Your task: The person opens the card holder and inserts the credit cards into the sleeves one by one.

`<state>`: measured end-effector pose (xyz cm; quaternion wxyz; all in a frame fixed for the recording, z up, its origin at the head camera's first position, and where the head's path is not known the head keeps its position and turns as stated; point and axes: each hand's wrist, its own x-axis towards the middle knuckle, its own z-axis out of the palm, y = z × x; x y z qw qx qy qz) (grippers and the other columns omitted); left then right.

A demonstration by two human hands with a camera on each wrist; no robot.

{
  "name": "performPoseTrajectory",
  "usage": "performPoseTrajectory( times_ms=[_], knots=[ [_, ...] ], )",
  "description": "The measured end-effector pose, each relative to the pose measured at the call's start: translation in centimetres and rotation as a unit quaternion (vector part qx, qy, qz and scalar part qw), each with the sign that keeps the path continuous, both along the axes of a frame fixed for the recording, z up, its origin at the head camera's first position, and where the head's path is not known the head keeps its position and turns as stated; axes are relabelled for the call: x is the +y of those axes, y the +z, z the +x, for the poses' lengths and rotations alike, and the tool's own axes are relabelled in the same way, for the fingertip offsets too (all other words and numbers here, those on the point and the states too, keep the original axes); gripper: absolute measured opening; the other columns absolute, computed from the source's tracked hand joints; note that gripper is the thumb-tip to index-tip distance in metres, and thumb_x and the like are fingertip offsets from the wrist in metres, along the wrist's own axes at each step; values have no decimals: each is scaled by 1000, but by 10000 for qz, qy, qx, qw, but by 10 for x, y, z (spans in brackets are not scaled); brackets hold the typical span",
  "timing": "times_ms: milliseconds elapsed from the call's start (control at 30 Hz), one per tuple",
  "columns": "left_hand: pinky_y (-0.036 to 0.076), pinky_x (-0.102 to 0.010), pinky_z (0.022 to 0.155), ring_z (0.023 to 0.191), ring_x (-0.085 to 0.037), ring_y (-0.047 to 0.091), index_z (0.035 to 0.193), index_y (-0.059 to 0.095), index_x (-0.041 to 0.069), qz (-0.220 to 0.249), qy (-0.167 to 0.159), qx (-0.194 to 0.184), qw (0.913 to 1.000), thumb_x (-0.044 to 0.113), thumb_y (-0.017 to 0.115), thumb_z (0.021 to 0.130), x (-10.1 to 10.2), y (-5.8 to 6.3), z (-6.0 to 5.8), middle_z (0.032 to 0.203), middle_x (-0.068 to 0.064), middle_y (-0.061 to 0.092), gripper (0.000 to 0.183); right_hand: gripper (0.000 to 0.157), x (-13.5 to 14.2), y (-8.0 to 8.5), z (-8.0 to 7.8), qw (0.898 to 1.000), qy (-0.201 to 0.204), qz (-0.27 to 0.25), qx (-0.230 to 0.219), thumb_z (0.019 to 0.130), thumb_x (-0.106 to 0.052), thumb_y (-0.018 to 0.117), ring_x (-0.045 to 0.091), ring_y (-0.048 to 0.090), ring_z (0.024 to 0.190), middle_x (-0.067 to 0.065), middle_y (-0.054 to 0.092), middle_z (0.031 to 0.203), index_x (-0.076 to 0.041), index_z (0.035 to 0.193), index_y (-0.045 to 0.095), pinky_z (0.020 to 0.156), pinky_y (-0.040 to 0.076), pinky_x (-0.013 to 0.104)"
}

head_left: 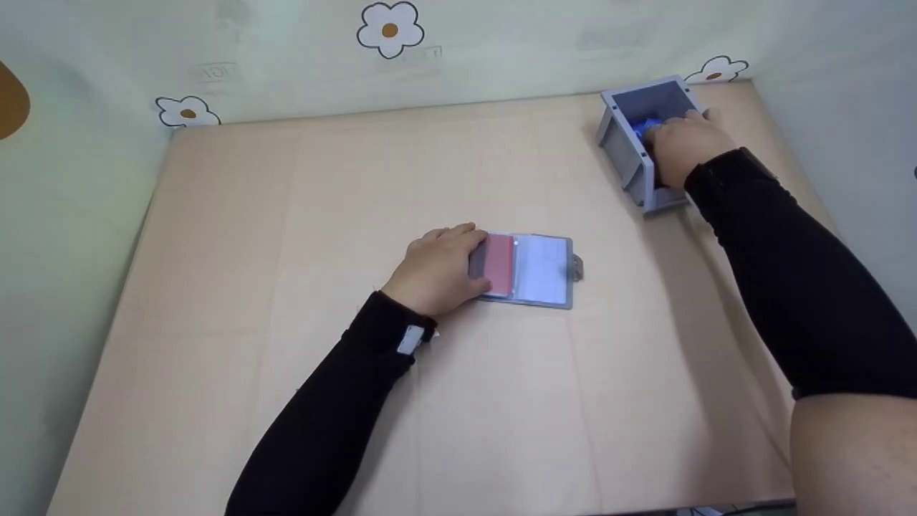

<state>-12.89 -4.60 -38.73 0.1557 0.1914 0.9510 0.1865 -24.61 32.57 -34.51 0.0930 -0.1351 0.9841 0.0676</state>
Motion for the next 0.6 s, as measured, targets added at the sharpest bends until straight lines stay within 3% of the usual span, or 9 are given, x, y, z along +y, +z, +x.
performPoseTrajectory(
  times_ms=[333, 433, 500, 600],
  knots=[
    [32, -54, 124, 150, -37, 43, 154, 53, 16, 39, 50, 35, 10000, 40, 76, 93, 0, 0, 1, 163, -8, 49, 69, 20, 4, 0, -1, 9991, -364, -224, 24, 98, -6, 52, 51, 54, 102, 37, 66, 116, 7, 113, 57, 96, 30, 64],
    [32, -55, 124, 150, -36, 43, 154, 53, 16, 14, 61, 30, 10000, 40, 76, 93, 0, 1, 1, 162, -7, 49, 69, 21, 6, 2, -3, 9987, -392, -311, -21, 102, -10, 50, 57, 56, 108, 37, 67, 115, 6, 113, 59, 108, 31, 72],
    [33, -55, 124, 150, -37, 43, 153, 53, 16, -11, 70, 34, 10000, 41, 77, 93, 0, 1, 1, 162, -7, 50, 69, 20, 7, 5, -3, 9980, -442, -442, -124, 103, -10, 50, 58, 58, 111, 34, 68, 110, 5, 111, 59, 115, 26, 78],
    [33, -56, 123, 149, -37, 44, 153, 54, 16, -27, 79, 54, 10000, 41, 77, 93, 0, 1, 1, 161, -7, 51, 69, 16, 7, 12, -1, 9956, -546, -684, -342, 101, -5, 49, 55, 62, 110, 29, 69, 102, 3, 109, 61, 114, 18, 84]
  ],
)
